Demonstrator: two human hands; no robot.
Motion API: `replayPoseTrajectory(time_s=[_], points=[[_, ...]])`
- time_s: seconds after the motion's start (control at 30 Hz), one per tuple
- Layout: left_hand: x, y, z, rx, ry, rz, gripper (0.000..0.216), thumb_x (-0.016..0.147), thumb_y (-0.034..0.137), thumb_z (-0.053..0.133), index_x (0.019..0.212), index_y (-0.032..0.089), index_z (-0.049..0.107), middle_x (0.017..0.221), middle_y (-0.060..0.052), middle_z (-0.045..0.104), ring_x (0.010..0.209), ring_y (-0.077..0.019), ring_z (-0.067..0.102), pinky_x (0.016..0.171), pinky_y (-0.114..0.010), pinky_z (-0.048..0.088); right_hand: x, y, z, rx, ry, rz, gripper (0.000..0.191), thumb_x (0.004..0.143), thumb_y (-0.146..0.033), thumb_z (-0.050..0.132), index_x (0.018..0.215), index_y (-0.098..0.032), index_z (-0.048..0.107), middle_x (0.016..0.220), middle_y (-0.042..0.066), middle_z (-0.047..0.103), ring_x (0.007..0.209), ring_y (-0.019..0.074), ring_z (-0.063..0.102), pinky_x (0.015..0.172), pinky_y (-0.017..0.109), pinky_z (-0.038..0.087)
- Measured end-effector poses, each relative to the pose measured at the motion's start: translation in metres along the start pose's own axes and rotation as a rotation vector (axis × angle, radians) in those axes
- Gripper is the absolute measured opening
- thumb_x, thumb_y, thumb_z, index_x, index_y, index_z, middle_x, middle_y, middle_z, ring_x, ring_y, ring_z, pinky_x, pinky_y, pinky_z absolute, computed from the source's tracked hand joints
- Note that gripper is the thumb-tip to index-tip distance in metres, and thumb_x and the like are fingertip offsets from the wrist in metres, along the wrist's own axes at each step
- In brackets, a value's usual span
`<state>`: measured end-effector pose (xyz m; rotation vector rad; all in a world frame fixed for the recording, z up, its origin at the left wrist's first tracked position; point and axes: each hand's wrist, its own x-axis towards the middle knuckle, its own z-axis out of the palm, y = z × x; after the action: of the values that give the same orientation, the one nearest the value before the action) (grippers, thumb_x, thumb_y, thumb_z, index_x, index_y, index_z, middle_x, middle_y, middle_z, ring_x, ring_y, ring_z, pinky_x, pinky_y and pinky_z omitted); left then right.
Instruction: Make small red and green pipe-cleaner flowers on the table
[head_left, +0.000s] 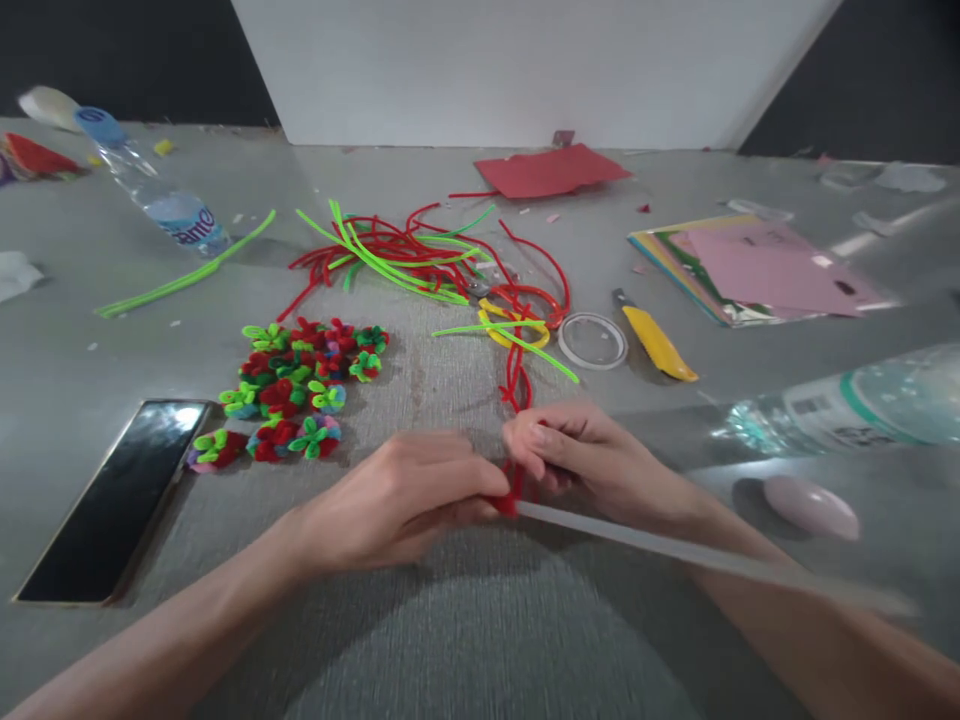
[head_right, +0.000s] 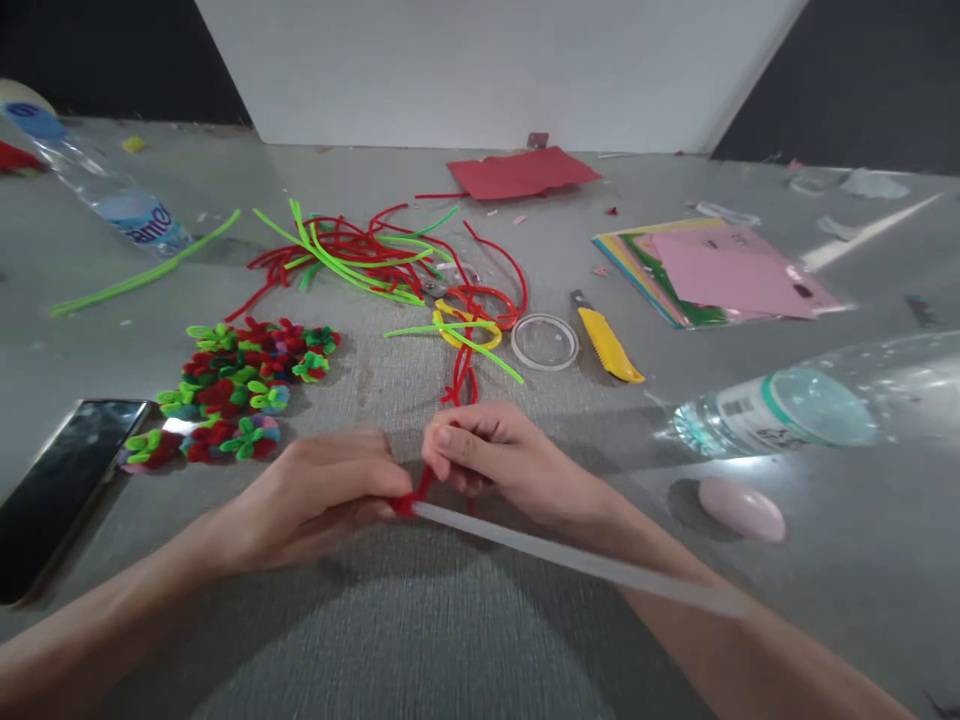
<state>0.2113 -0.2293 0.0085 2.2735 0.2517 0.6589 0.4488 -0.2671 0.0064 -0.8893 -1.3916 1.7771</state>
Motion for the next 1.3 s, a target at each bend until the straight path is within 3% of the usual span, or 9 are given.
replayPoseTrajectory(time_s=[0.27, 0.4, 0.57, 0.73, 0.87, 1.03, 1.1, 1.2, 1.3], points=[[0.0, -0.013, -0.002, 0.297, -0.174, -0.044, 0.025, 0.105, 0.012, 0.045, 0.097, 0.015, 0.069, 0.08, -0.004, 0.066, 0.072, -0.0165, 0.06, 0.066, -0.028, 0.047, 0.0, -0.009, -0.003, -0.59, -0.089, -0.182, 0.04, 0.11, -0.039, 0.048, 0.081, -0.019, 0.068, 0.073, -0.002, 0.058, 0.064, 0.0103, 0.052, 0.063, 0.025, 0.039], [-0.003, -0.018, 0.001, 0.436, -0.13, -0.047, 0.023, 0.101, 0.008, 0.046, 0.096, 0.015, 0.067, 0.079, -0.003, 0.065, 0.073, -0.0182, 0.06, 0.069, -0.032, 0.048, -0.003, -0.011, 0.003, -0.91, -0.136, -0.295, 0.03, 0.109, -0.024, 0.05, 0.084, -0.019, 0.067, 0.078, 0.0, 0.062, 0.072, 0.0122, 0.056, 0.071, 0.028, 0.042], [-0.002, -0.015, 0.005, 0.563, 0.048, -0.08, 0.021, 0.102, 0.007, 0.045, 0.104, 0.015, 0.063, 0.085, -0.004, 0.068, 0.076, -0.0191, 0.061, 0.071, -0.034, 0.047, -0.007, -0.006, 0.017, -1.344, 0.025, -0.477, 0.027, 0.106, -0.011, 0.044, 0.101, -0.016, 0.07, 0.089, 0.007, 0.069, 0.081, 0.0197, 0.061, 0.079, 0.037, 0.045], [-0.003, -0.008, 0.003, 0.599, 0.276, -0.096, 0.016, 0.104, 0.01, 0.046, 0.11, 0.015, 0.06, 0.078, -0.003, 0.065, 0.071, -0.0186, 0.054, 0.07, -0.033, 0.044, -0.009, 0.002, 0.026, -1.165, 0.168, -0.578, 0.032, 0.101, -0.003, 0.045, 0.118, -0.015, 0.069, 0.106, 0.01, 0.076, 0.095, 0.0193, 0.07, 0.084, 0.031, 0.055], [-0.003, -0.004, 0.002, 0.52, 0.348, -0.078, 0.016, 0.103, 0.009, 0.049, 0.116, 0.014, 0.059, 0.082, -0.003, 0.067, 0.075, -0.0174, 0.055, 0.072, -0.031, 0.045, -0.008, 0.003, 0.029, -0.833, 0.205, -0.492, 0.029, 0.1, -0.005, 0.048, 0.112, -0.019, 0.071, 0.093, 0.005, 0.075, 0.082, 0.0143, 0.071, 0.072, 0.025, 0.055], [-0.003, -0.003, 0.004, 0.448, 0.332, -0.061, 0.016, 0.106, 0.013, 0.045, 0.115, 0.017, 0.058, 0.081, -0.003, 0.067, 0.073, -0.0171, 0.056, 0.071, -0.03, 0.047, -0.003, 0.001, 0.031, -0.557, 0.271, -0.322, 0.018, 0.101, -0.021, 0.058, 0.095, -0.022, 0.076, 0.079, 0.002, 0.074, 0.068, 0.0146, 0.067, 0.064, 0.027, 0.052], [-0.003, -0.003, 0.004, 0.41, 0.296, -0.021, 0.016, 0.107, 0.015, 0.043, 0.112, 0.017, 0.058, 0.079, -0.002, 0.065, 0.071, -0.0167, 0.055, 0.069, -0.03, 0.047, -0.002, 0.001, 0.03, -0.511, 0.298, -0.274, 0.028, 0.104, -0.029, 0.057, 0.082, -0.02, 0.073, 0.072, 0.002, 0.069, 0.064, 0.0142, 0.063, 0.058, 0.026, 0.048], [-0.003, -0.007, 0.002, 0.37, 0.232, 0.043, 0.015, 0.105, 0.012, 0.044, 0.11, 0.016, 0.058, 0.079, -0.003, 0.064, 0.071, -0.0166, 0.054, 0.068, -0.029, 0.045, -0.002, 0.003, 0.027, -0.494, 0.285, -0.276, 0.04, 0.107, -0.035, 0.051, 0.074, -0.019, 0.067, 0.068, 0.001, 0.061, 0.061, 0.0135, 0.055, 0.056, 0.027, 0.042], [-0.002, -0.012, -0.003, 0.389, 0.179, 0.091, 0.016, 0.102, 0.007, 0.046, 0.109, 0.015, 0.059, 0.077, -0.002, 0.06, 0.07, -0.0161, 0.051, 0.067, -0.029, 0.043, 0.0, 0.004, 0.025, -0.487, 0.243, -0.336, 0.035, 0.108, -0.032, 0.049, 0.079, -0.02, 0.066, 0.071, 0.001, 0.061, 0.064, 0.0137, 0.054, 0.059, 0.028, 0.041]])
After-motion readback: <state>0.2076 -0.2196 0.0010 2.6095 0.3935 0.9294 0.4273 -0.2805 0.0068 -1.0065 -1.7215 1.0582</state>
